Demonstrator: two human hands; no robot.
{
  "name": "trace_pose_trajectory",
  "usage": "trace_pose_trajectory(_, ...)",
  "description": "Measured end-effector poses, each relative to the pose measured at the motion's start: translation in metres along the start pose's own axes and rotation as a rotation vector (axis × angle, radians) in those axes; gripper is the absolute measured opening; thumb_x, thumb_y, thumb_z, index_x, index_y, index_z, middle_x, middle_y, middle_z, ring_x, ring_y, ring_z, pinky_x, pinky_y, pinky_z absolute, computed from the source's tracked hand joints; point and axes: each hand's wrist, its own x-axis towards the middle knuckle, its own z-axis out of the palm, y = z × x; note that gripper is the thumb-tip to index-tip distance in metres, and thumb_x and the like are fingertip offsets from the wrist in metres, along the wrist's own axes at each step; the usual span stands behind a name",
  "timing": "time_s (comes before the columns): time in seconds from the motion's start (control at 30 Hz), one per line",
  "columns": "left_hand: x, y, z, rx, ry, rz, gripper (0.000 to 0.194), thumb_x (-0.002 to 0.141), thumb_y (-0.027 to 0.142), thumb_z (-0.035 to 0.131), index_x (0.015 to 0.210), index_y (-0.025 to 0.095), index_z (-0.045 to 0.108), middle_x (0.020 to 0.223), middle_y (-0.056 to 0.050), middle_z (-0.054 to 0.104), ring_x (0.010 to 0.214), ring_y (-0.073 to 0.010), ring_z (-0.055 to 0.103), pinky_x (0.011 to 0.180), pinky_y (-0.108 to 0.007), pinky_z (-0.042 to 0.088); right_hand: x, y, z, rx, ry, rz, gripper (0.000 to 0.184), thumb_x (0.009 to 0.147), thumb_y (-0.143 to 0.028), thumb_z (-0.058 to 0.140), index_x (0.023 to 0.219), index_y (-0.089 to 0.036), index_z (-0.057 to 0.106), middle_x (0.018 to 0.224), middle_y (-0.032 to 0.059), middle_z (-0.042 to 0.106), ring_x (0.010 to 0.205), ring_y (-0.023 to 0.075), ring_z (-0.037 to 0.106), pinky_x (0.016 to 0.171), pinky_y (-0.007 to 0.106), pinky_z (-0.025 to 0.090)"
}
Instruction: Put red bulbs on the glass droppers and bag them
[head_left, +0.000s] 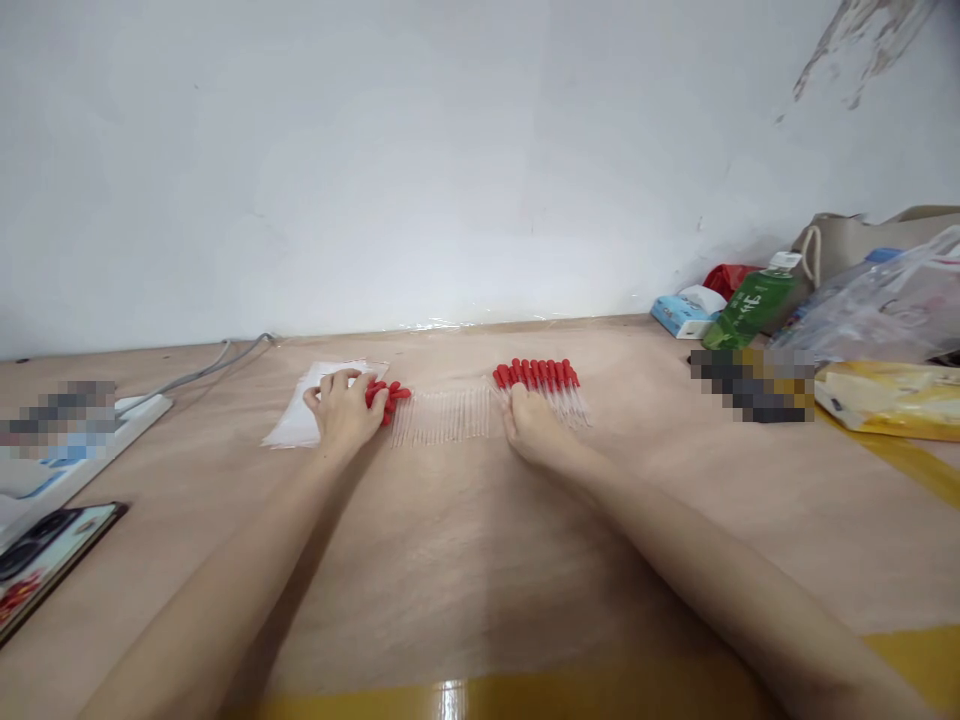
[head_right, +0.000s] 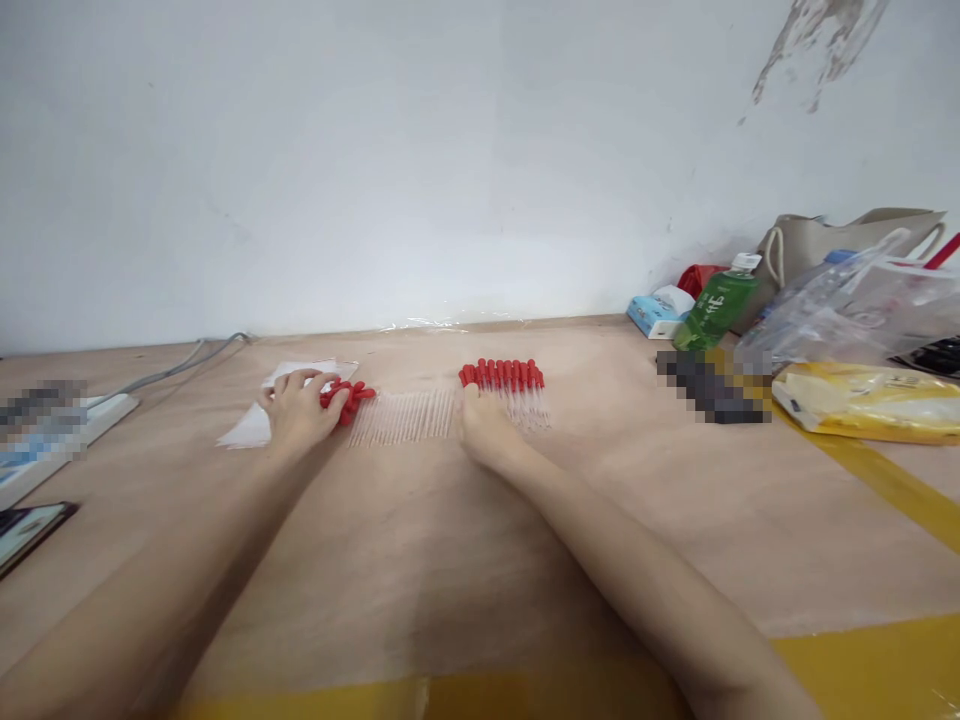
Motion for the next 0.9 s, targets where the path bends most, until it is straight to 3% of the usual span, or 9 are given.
trace_pose_trajectory(0.17,0.047,-0.018,0.013,-0.037,-0.394,0.393,0.032,0.084,0.028,0.035,0.106,0.024,0.058,0.115,-0.006,0.054,0.109,-0.0231,0.043,0.089,-0.035,0.028,-0.040,0.023,0.009,0.163,0.120,-0.290,0.016,0.086,-0.019,0.032,0.085,-0.017,0.048,0.081,0.0077,0.057,0.074,0.0182,0.052,0.066,0.030,0.041)
trace_pose_trajectory(0.3,0.066,-0.016,0.012,0.008,-0.573,0.558,0.027,0.081,0.031,0.038,0.087,0.023,0.063,0.099,-0.004,0.061,0.090,-0.0192,0.055,0.077,-0.027,0.038,-0.055,0.038,0.027,0.243,0.306,-0.352,0.027,0.086,-0.017,0.032,0.110,-0.019,0.046,0.099,0.0083,0.058,0.093,0.0195,0.053,0.079,0.035,0.044)
trace_pose_trajectory(0.4,0.067,-0.012,0.010,0.028,-0.577,0.563,0.022,0.077,0.028,0.041,0.078,0.020,0.061,0.089,-0.005,0.062,0.079,-0.0188,0.057,0.071,-0.026,0.039,-0.055,0.042,0.031,0.262,0.315,-0.352,0.031,0.086,-0.016,0.033,0.115,-0.020,0.045,0.100,0.0081,0.058,0.093,0.0192,0.054,0.079,0.035,0.045)
trace_pose_trajectory(0.53,0.061,-0.010,0.006,0.050,-0.522,0.538,0.019,0.078,0.026,0.039,0.081,0.019,0.056,0.086,-0.007,0.063,0.083,-0.0226,0.057,0.075,-0.031,0.037,-0.053,0.041,0.027,0.280,0.281,-0.335,0.027,0.086,-0.016,0.033,0.104,-0.020,0.053,0.090,0.0068,0.059,0.084,0.0184,0.055,0.074,0.033,0.045)
trace_pose_trajectory(0.7,0.052,-0.010,0.001,0.064,-0.479,0.505,0.017,0.083,0.026,0.036,0.087,0.017,0.050,0.068,-0.005,0.063,0.074,-0.0227,0.059,0.080,-0.037,0.034,-0.052,0.039,0.022,0.300,0.285,-0.291,0.020,0.085,-0.015,0.036,0.094,-0.018,0.053,0.086,0.0068,0.059,0.080,0.0177,0.055,0.071,0.032,0.045)
trace_pose_trajectory(0.9,0.048,-0.013,0.003,0.005,-0.433,0.537,0.015,0.082,0.020,0.035,0.088,0.016,0.048,0.071,-0.006,0.063,0.079,-0.0215,0.058,0.081,-0.035,0.036,-0.051,0.039,0.022,0.322,0.247,-0.281,0.018,0.085,-0.016,0.036,0.092,-0.019,0.052,0.086,0.0065,0.059,0.080,0.0177,0.055,0.072,0.032,0.044)
